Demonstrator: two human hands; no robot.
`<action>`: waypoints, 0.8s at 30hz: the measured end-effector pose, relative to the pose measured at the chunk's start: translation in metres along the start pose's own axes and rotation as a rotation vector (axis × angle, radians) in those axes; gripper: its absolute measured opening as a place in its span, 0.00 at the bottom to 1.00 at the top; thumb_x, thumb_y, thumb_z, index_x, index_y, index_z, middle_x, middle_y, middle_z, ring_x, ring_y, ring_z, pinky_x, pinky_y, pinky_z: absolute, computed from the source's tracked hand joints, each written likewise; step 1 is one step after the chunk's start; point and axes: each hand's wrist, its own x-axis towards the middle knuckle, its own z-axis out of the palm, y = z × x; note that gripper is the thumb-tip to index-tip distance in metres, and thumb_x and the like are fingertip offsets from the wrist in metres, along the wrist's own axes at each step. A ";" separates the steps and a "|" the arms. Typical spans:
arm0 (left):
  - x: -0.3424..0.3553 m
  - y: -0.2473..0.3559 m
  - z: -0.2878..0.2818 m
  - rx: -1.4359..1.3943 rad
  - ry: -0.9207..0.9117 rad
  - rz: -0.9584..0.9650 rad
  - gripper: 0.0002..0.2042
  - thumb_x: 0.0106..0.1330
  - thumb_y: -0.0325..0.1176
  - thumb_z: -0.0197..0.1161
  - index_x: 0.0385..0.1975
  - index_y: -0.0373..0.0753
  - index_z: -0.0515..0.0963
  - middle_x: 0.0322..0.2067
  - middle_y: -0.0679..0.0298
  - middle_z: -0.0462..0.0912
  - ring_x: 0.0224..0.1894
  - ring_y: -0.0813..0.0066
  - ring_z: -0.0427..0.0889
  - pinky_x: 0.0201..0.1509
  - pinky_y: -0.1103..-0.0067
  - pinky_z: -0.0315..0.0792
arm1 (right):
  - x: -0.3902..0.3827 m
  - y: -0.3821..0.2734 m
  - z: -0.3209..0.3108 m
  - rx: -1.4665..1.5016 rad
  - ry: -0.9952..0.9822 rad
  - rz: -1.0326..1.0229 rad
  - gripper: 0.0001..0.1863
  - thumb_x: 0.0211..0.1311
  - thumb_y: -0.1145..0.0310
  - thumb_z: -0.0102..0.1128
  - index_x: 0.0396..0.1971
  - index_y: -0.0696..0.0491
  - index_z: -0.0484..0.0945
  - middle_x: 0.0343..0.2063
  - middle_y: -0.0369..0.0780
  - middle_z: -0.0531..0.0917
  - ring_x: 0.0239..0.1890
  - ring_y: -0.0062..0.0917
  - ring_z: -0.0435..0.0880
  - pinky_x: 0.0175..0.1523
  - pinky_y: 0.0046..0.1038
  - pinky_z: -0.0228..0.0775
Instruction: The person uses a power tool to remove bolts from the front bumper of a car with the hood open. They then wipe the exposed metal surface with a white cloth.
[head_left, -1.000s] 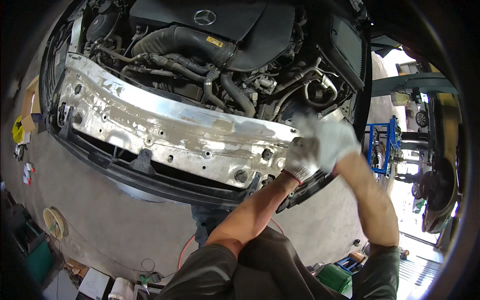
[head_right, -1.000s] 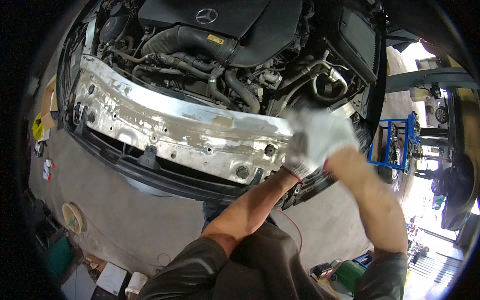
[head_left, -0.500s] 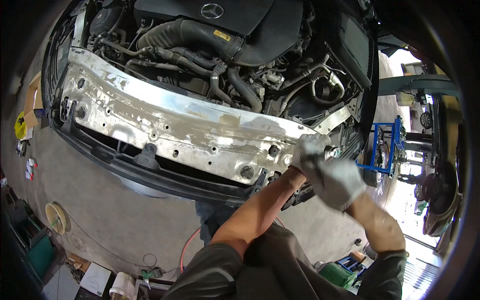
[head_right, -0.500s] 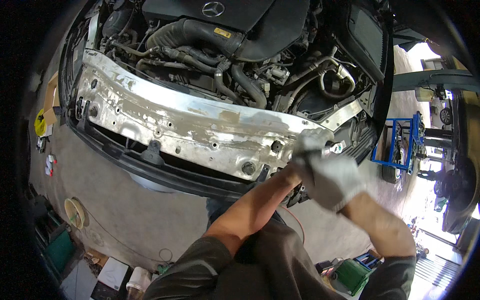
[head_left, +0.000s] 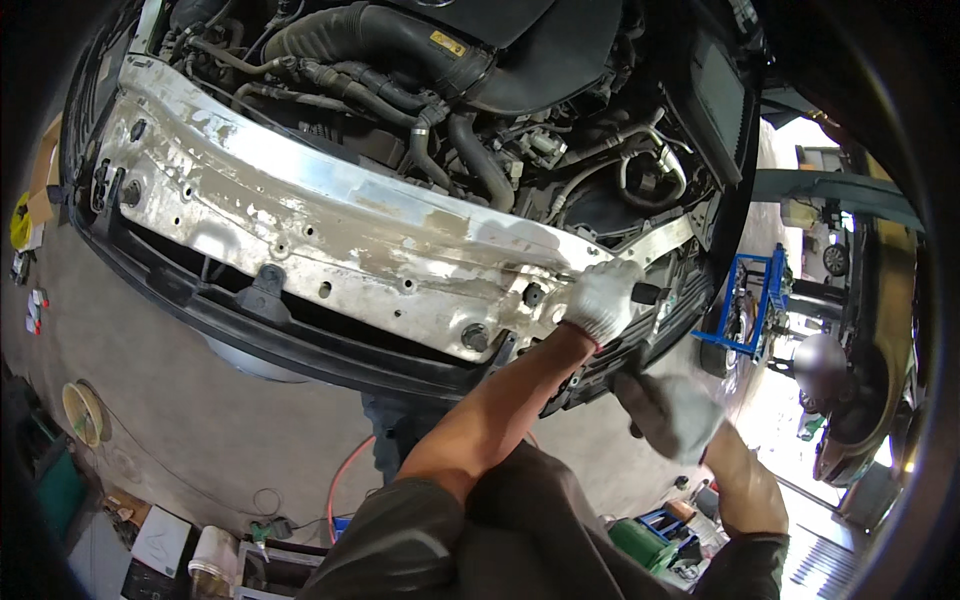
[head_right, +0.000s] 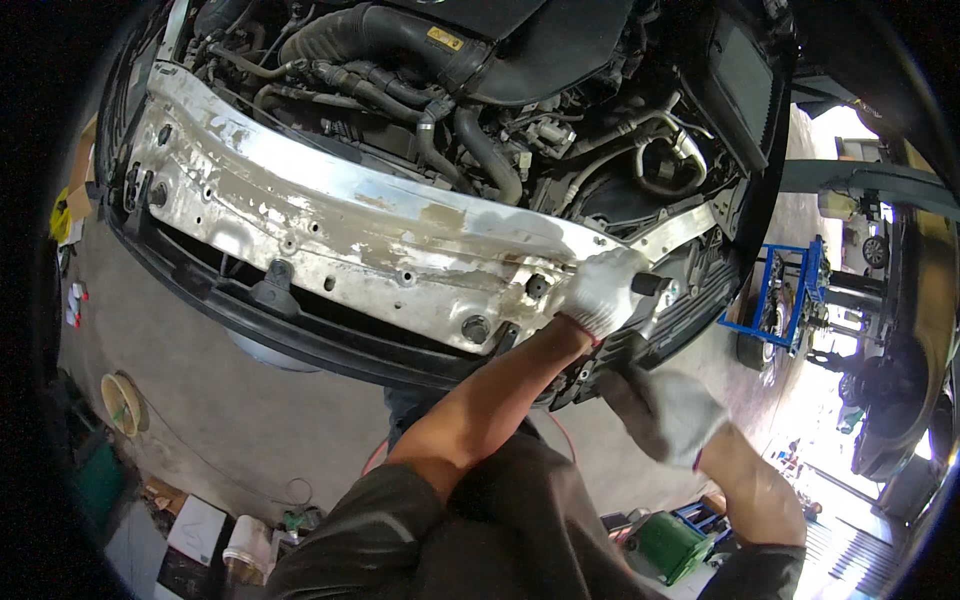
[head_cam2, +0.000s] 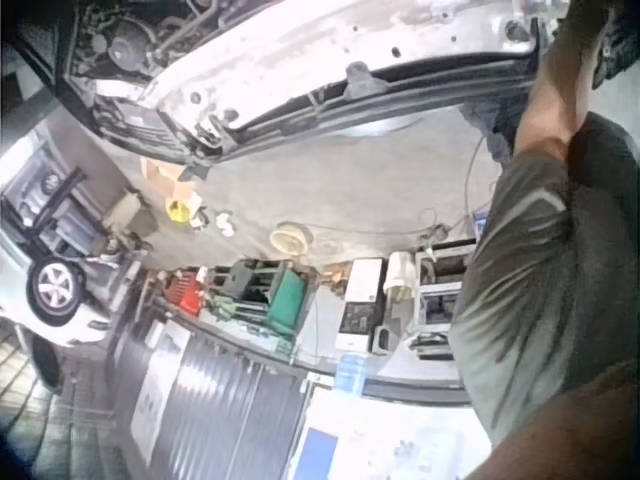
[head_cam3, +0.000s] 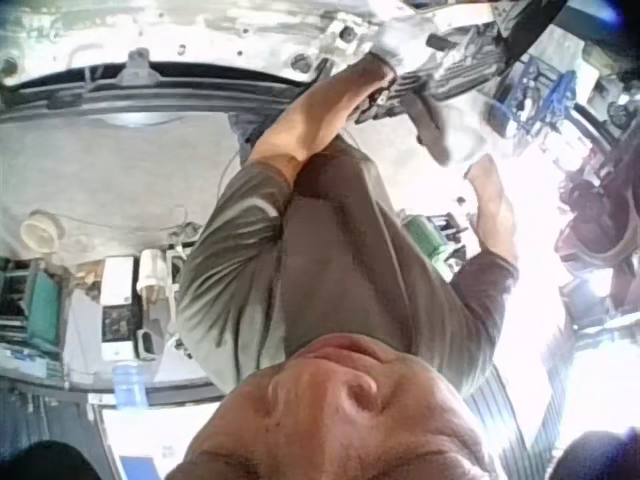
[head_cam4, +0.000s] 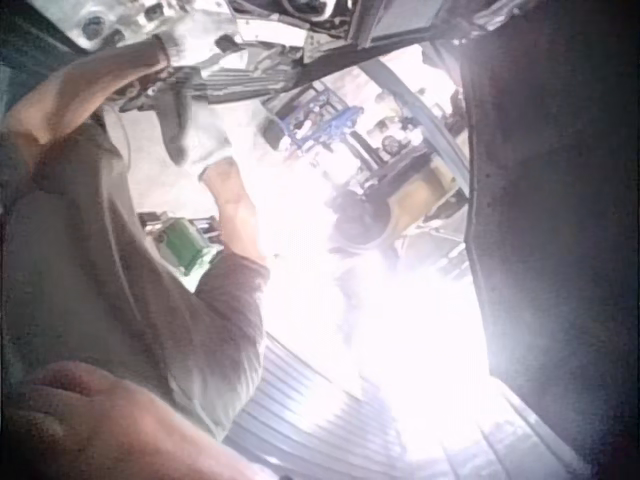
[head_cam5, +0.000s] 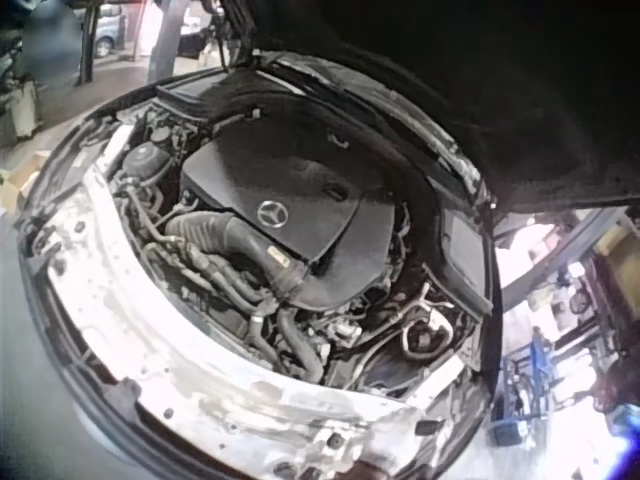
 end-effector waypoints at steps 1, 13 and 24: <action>0.000 -0.002 -0.001 0.006 -0.007 0.019 0.16 0.58 0.38 0.71 0.45 0.44 0.78 0.38 0.58 0.85 0.42 0.57 0.86 0.49 0.63 0.79 | 0.013 -0.012 -0.012 -0.003 0.016 -0.128 0.30 0.81 0.45 0.39 0.53 0.57 0.81 0.35 0.50 0.88 0.37 0.41 0.89 0.44 0.41 0.81; 0.003 0.005 -0.023 -0.026 -0.127 -0.187 0.16 0.56 0.25 0.70 0.45 0.41 0.83 0.40 0.55 0.87 0.48 0.53 0.86 0.55 0.65 0.80 | 0.032 0.052 -0.061 -0.406 0.326 0.435 0.41 0.76 0.32 0.32 0.57 0.51 0.83 0.42 0.59 0.86 0.49 0.52 0.86 0.57 0.45 0.78; -0.004 -0.025 -0.012 -0.073 -0.098 0.049 0.14 0.63 0.27 0.65 0.49 0.37 0.82 0.43 0.52 0.87 0.44 0.55 0.87 0.53 0.66 0.80 | 0.069 0.012 0.001 1.254 0.305 0.260 0.25 0.71 0.48 0.65 0.40 0.60 0.84 0.27 0.36 0.83 0.28 0.22 0.82 0.32 0.29 0.74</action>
